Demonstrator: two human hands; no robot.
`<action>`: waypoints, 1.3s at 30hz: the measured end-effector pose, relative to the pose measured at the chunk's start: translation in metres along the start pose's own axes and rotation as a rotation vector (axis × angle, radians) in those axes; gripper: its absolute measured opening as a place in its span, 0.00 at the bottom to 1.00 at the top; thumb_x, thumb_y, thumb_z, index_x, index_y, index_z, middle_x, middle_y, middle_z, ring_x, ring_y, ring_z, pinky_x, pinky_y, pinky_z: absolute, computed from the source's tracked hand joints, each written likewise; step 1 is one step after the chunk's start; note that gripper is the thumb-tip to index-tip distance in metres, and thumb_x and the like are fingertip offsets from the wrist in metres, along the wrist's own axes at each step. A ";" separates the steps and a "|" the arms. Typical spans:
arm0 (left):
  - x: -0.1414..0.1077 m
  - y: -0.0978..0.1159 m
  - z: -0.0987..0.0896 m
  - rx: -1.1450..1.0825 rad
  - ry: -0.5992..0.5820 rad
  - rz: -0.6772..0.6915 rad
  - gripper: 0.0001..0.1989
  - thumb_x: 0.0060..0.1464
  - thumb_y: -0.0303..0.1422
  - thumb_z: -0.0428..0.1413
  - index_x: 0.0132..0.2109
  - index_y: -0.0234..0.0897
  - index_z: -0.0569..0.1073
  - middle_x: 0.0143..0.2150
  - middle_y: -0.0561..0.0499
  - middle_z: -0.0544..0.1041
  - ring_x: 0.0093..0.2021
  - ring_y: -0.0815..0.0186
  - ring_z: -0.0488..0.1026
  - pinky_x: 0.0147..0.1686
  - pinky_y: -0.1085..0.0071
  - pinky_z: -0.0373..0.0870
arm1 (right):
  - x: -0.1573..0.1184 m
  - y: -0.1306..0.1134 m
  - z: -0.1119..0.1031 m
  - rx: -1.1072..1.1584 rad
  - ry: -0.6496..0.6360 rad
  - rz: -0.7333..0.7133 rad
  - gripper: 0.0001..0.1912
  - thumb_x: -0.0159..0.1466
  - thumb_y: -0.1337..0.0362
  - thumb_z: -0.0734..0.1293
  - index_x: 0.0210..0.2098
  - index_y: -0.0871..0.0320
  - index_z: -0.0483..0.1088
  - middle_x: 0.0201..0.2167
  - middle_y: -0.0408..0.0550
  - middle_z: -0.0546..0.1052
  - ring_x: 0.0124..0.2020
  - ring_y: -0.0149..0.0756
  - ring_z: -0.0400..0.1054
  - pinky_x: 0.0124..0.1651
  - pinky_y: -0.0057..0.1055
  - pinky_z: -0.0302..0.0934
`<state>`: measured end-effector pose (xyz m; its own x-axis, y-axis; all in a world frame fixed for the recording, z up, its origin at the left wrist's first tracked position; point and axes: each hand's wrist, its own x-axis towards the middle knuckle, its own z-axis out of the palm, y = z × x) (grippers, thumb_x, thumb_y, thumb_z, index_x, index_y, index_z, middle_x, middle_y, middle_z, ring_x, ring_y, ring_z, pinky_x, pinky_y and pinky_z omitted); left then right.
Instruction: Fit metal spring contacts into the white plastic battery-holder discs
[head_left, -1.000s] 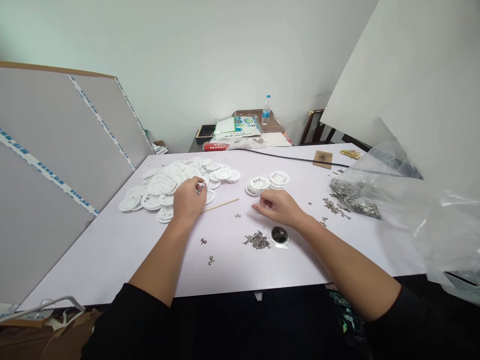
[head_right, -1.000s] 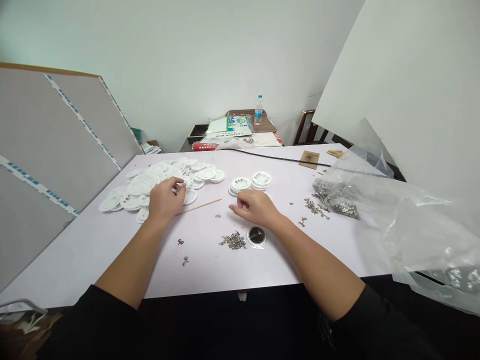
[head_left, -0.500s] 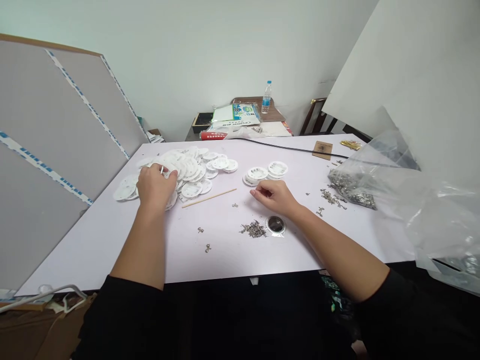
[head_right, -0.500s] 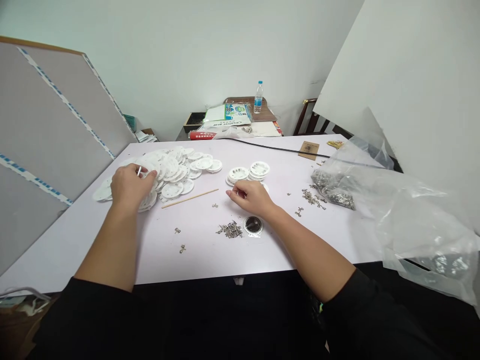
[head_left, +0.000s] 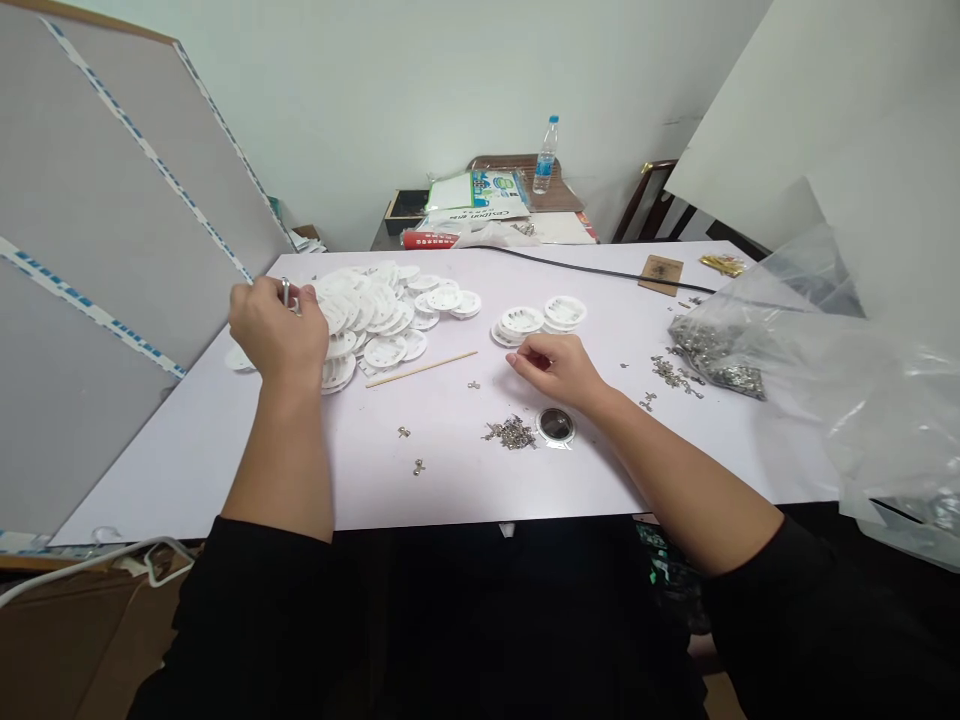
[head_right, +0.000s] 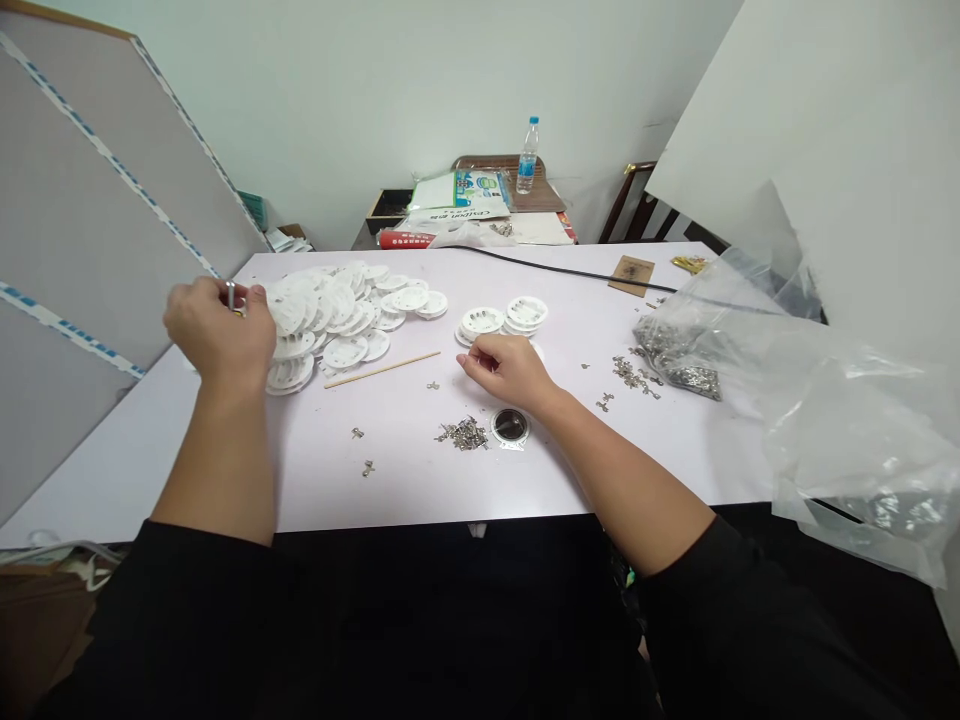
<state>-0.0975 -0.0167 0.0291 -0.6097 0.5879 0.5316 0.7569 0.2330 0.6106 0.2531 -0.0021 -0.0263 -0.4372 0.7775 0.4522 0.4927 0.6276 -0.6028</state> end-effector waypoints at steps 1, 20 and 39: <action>0.000 0.001 0.000 -0.066 0.033 0.063 0.13 0.57 0.38 0.58 0.41 0.30 0.73 0.45 0.48 0.71 0.43 0.75 0.66 0.50 0.69 0.63 | 0.000 -0.001 0.000 0.024 0.001 0.009 0.18 0.65 0.53 0.65 0.28 0.62 0.68 0.20 0.42 0.66 0.23 0.19 0.54 0.30 0.23 0.51; -0.042 0.040 -0.001 0.031 -1.426 0.563 0.17 0.48 0.49 0.63 0.41 0.44 0.81 0.38 0.53 0.80 0.34 0.76 0.70 0.33 0.81 0.61 | -0.002 -0.013 0.005 0.288 -0.107 0.156 0.13 0.67 0.57 0.63 0.43 0.60 0.72 0.26 0.42 0.72 0.26 0.20 0.66 0.32 0.22 0.60; -0.050 0.040 0.013 -0.016 -1.370 0.498 0.15 0.53 0.44 0.56 0.38 0.38 0.77 0.38 0.51 0.77 0.35 0.75 0.67 0.36 0.79 0.61 | 0.000 -0.018 0.007 0.541 -0.137 0.342 0.15 0.69 0.57 0.62 0.51 0.56 0.69 0.31 0.44 0.71 0.27 0.23 0.67 0.36 0.27 0.66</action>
<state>-0.0338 -0.0271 0.0193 0.4139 0.8683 -0.2735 0.8104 -0.2146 0.5452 0.2391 -0.0141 -0.0201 -0.4326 0.8949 0.1094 0.1883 0.2084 -0.9597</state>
